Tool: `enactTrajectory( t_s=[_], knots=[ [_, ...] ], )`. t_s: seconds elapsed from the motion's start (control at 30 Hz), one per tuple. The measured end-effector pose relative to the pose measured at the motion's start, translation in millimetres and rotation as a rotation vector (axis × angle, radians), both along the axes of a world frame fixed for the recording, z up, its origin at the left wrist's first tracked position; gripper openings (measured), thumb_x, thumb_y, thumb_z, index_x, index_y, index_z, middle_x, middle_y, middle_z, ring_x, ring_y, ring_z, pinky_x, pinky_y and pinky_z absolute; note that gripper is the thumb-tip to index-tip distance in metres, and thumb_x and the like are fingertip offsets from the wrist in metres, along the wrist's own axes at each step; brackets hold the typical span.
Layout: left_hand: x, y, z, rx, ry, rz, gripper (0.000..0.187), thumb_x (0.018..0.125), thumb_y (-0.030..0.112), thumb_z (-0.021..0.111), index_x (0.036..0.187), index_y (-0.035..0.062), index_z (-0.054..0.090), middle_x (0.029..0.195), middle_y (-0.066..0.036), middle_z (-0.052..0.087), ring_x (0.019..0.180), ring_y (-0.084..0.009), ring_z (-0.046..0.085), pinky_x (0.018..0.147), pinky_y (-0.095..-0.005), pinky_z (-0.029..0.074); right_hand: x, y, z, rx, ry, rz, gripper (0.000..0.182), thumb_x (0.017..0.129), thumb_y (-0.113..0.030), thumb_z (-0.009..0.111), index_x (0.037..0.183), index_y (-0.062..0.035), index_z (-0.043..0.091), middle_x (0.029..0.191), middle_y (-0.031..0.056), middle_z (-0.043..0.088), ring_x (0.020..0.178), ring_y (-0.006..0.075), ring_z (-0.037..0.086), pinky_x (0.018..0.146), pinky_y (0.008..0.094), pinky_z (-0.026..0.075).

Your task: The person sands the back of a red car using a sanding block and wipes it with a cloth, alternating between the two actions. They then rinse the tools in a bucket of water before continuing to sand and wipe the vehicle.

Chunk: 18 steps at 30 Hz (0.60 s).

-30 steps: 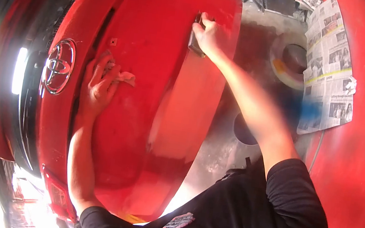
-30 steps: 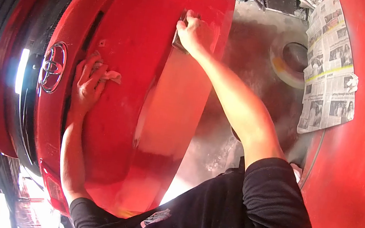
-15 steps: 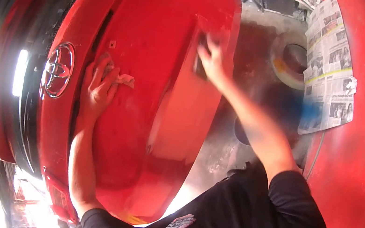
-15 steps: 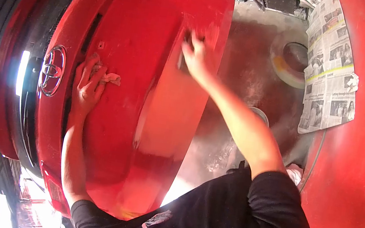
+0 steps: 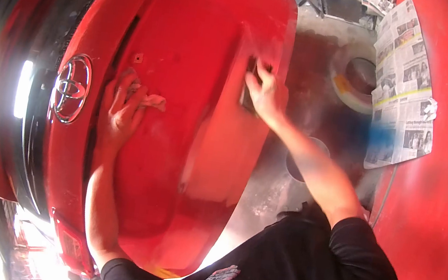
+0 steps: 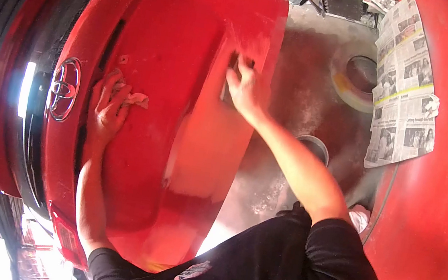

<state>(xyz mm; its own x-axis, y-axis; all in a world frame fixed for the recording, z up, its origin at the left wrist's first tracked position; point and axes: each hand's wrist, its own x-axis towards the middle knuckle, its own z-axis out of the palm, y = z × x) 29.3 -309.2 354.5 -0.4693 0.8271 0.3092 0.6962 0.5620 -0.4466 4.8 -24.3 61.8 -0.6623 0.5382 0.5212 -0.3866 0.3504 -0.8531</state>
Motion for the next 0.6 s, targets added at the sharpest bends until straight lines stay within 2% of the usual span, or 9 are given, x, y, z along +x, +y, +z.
enactTrajectory(
  t_s=[0.1,0.13,0.2,0.27,0.37,0.4,0.47,0.53,0.6],
  knots=[
    [1.6,5.2,-1.2,-0.012,-0.008,-0.021,0.043,0.077,-0.001,0.083,0.119,0.0056,0.078,0.149,-0.013,0.063,0.133,-0.0397,0.062,0.105,-0.0503,0.059,-91.1,16.6,41.7,-0.184,-0.179,0.075,0.053,0.096,-0.030,0.072,0.136,0.0037,0.068,0.100,0.0293,0.075,0.100,0.0451,0.075,0.083,0.0528,0.060],
    [3.9,5.8,-1.4,-0.011,-0.004,-0.006,0.043,0.077,-0.001,0.084,0.119,0.0061,0.078,0.149,-0.013,0.063,0.132,-0.0394,0.062,0.105,-0.0501,0.059,-85.8,22.9,62.5,-0.067,-0.211,-0.063,0.053,0.097,-0.030,0.072,0.137,0.0036,0.068,0.099,0.0286,0.074,0.098,0.0442,0.075,0.081,0.0510,0.060],
    [4.1,6.4,-0.3,-0.003,0.004,0.003,0.043,0.077,0.000,0.084,0.119,0.0065,0.078,0.149,-0.012,0.063,0.132,-0.0392,0.062,0.105,-0.0499,0.059,-98.0,12.5,28.6,-0.275,-0.110,0.091,0.059,0.098,-0.033,0.071,0.146,0.0019,0.065,0.107,0.0270,0.077,0.101,0.0440,0.075,0.084,0.0527,0.060],
    [1.4,4.3,-0.7,-0.005,-0.003,-0.006,0.042,0.078,0.001,0.085,0.119,0.0083,0.079,0.149,-0.012,0.063,0.131,-0.0388,0.063,0.104,-0.0495,0.059,-13.9,2.5,12.3,0.041,-0.147,-0.043,0.063,0.099,-0.031,0.074,0.151,0.0031,0.061,0.119,0.0276,0.076,0.111,0.0443,0.074,0.093,0.0508,0.059],
    [-0.4,-4.2,-3.3,-0.030,-0.004,0.043,0.047,0.079,-0.004,0.079,0.124,0.0069,0.078,0.153,-0.014,0.061,0.138,-0.0406,0.059,0.110,-0.0512,0.055,34.8,-5.2,27.3,0.136,-0.092,-0.090,0.062,0.097,-0.016,0.076,0.152,0.0058,0.059,0.135,0.0280,0.071,0.128,0.0409,0.070,0.108,0.0468,0.055],
    [1.2,-5.3,-1.8,-0.042,-0.007,0.046,0.047,0.079,-0.004,0.079,0.124,0.0069,0.078,0.153,-0.014,0.061,0.138,-0.0406,0.059,0.110,-0.0512,0.055,-22.2,-20.3,-1.9,-0.163,0.117,0.004,0.057,0.099,-0.024,0.073,0.149,0.0024,0.063,0.123,0.0277,0.075,0.118,0.0414,0.074,0.100,0.0504,0.059],
    [0.8,1.7,-5.1,0.011,0.008,0.018,0.043,0.078,0.002,0.086,0.120,0.0109,0.079,0.150,-0.012,0.063,0.131,-0.0390,0.063,0.103,-0.0493,0.059,-84.0,4.6,22.2,-0.053,-0.098,-0.023,0.056,0.101,-0.034,0.068,0.147,-0.0029,0.065,0.105,0.0263,0.078,0.102,0.0435,0.077,0.088,0.0543,0.061],
    [1.4,2.0,-3.8,-0.014,0.018,0.007,0.043,0.078,0.002,0.086,0.120,0.0102,0.079,0.150,-0.013,0.063,0.130,-0.0393,0.063,0.102,-0.0492,0.060,-60.3,27.6,86.7,0.040,-0.354,-0.002,0.059,0.101,-0.044,0.064,0.148,-0.0077,0.065,0.091,0.0246,0.077,0.089,0.0450,0.077,0.078,0.0568,0.061],
    [1.6,3.7,-2.4,-0.027,0.037,-0.004,0.043,0.078,0.002,0.086,0.120,0.0094,0.079,0.151,-0.013,0.063,0.130,-0.0395,0.063,0.102,-0.0490,0.060,-80.3,6.7,16.8,-0.134,-0.147,0.043,0.063,0.101,-0.042,0.067,0.154,-0.0085,0.060,0.087,0.0213,0.076,0.086,0.0421,0.078,0.078,0.0543,0.061]
  ],
)
